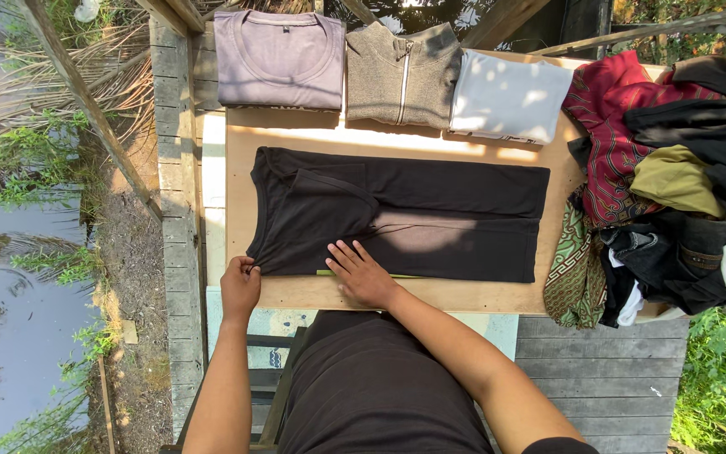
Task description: The person folds a black t-shirt by hand on a wooden board, smoothing the fabric and aligning the sleeves before placing it on top of a stack of already folded garments.
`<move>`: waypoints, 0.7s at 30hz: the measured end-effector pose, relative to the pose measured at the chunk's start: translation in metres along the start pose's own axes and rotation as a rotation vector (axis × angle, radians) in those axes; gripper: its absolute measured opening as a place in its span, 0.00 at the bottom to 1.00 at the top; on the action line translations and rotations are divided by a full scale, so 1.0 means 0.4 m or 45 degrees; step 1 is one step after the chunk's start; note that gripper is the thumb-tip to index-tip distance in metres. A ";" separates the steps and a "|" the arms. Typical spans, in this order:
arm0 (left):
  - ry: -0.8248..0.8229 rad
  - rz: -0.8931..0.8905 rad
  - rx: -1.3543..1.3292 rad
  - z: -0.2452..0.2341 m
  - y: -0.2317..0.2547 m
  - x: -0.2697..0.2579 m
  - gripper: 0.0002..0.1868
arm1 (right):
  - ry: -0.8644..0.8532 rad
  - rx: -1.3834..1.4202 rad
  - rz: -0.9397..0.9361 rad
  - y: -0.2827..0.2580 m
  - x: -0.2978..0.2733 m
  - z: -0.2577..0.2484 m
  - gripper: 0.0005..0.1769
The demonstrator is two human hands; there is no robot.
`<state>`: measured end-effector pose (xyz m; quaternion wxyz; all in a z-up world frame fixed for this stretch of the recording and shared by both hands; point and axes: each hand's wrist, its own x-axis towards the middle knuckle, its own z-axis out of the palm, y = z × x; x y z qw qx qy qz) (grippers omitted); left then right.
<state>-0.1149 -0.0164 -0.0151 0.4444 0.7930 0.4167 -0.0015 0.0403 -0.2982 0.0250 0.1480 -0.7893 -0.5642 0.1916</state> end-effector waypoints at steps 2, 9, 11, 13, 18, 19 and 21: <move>0.041 -0.009 0.136 -0.013 0.023 -0.025 0.15 | -0.021 -0.014 0.014 0.008 -0.003 0.003 0.37; 0.173 0.302 0.662 0.025 0.137 -0.029 0.21 | -0.041 -0.041 0.040 0.017 -0.004 0.009 0.40; 0.201 0.364 0.734 0.033 0.136 -0.032 0.18 | -0.033 -0.033 0.076 0.020 -0.015 0.016 0.41; 0.201 0.391 0.756 0.035 0.125 -0.032 0.18 | -0.016 -0.022 0.133 0.040 -0.029 0.022 0.43; 0.254 0.489 0.765 0.034 0.096 -0.037 0.18 | 0.122 -0.070 0.274 0.119 -0.153 0.010 0.45; 0.256 0.496 0.768 0.034 0.092 -0.039 0.18 | 0.141 -0.086 0.305 0.137 -0.187 0.003 0.44; 0.272 0.505 0.765 0.036 0.095 -0.033 0.17 | 0.201 -0.082 0.404 0.176 -0.248 -0.011 0.42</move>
